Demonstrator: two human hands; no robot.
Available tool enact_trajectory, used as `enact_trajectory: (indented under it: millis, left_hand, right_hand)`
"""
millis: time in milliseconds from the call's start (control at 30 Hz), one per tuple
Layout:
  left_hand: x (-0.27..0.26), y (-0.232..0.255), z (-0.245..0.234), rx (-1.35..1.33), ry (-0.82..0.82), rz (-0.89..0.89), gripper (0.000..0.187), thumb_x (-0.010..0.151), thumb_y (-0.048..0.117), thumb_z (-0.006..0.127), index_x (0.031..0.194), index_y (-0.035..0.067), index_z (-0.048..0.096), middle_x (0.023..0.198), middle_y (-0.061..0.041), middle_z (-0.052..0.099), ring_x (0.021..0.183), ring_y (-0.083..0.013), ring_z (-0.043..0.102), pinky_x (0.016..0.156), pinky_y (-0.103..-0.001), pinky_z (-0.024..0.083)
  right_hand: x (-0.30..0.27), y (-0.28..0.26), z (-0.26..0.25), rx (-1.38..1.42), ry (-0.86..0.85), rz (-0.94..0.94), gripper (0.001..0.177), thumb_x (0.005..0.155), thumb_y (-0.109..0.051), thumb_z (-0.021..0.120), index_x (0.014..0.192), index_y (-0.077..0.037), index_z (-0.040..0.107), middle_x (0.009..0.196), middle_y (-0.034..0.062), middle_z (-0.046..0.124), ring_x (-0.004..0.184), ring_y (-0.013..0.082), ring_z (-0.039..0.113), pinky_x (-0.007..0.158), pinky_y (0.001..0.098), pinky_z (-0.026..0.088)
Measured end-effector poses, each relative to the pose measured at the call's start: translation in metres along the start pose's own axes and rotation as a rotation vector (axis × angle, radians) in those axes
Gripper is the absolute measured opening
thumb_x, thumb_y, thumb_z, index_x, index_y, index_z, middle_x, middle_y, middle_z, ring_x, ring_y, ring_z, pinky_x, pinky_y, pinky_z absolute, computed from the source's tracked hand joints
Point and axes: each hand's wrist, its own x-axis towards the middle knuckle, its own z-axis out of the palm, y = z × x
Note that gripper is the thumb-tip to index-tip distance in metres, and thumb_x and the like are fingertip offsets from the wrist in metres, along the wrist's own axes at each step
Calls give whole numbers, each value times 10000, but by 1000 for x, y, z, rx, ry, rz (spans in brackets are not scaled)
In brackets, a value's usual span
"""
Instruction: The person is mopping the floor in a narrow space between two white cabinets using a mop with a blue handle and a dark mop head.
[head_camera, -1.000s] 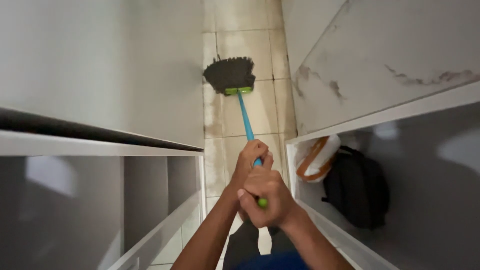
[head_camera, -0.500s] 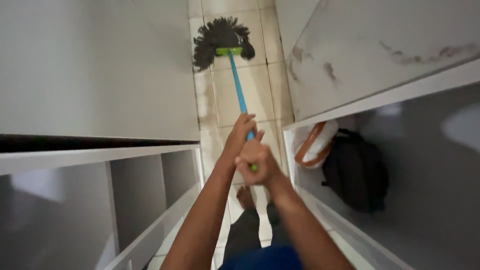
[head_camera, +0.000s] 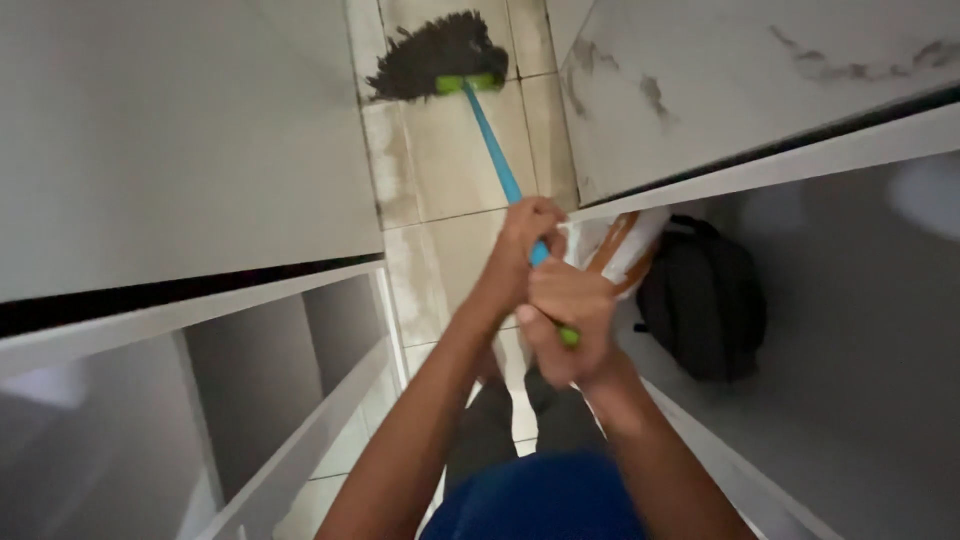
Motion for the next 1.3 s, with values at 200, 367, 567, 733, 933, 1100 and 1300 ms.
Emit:
enact_trajectory:
  millis: [200,367,567,733,933,1100,1300]
  left_hand:
    - [28,-57,-25,-90,66,-15,132,934,124,540,877,6,528,1201,-116,505,1069,-169,566,896,-327,577]
    - [36,-39,0,-242,133,-289,148,900,147,553,966,24,603,1034,-124,515,895,-241,605,841,-326,528]
    - [21,32,63,448,-119,288,173,769,45,755,850,47,603,995,-169,583,1057,-396,515,934,-439,431]
    - [28,43,65,381,-109,335,170,822,24,718,944,52,603,1016,-135,597,1112,-387,527,1008,-451,426]
    - [61,-9,39,410,-35,243,139,803,34,665,916,61,589,993,-135,571,1018,-340,558,921,-386,466]
    - [59,-44,56,-499,216,-510,214,938,173,594,1148,189,627,920,-139,538,896,-361,531,838,-422,484]
    - [23,6,99,255,-9,414,309,843,90,693,1140,24,636,927,-108,633,922,-353,612,904,-438,463]
  right_hand:
    - [-3,71,24,-73,-129,17,252,815,-35,623,618,-9,468,616,122,475,586,306,479,586,406,379]
    - [-12,60,-6,-36,-111,20,265,855,-33,605,637,-2,456,620,120,439,590,287,471,615,396,376]
    - [-17,-3,-61,-5,137,75,216,921,-82,570,806,101,575,747,144,600,632,236,579,656,342,476]
    - [-3,-3,-68,-103,131,78,232,880,-102,569,723,68,548,679,129,558,572,221,584,574,310,441]
    - [4,63,-47,-56,53,-17,238,886,-50,593,683,28,499,641,122,498,579,263,496,582,389,367]
    - [-18,81,-43,-150,-56,-25,253,842,-20,631,635,-18,485,623,129,472,583,301,502,587,401,373]
    - [-30,14,-101,-104,-78,78,255,847,-13,608,616,4,500,595,116,470,533,260,480,542,378,345]
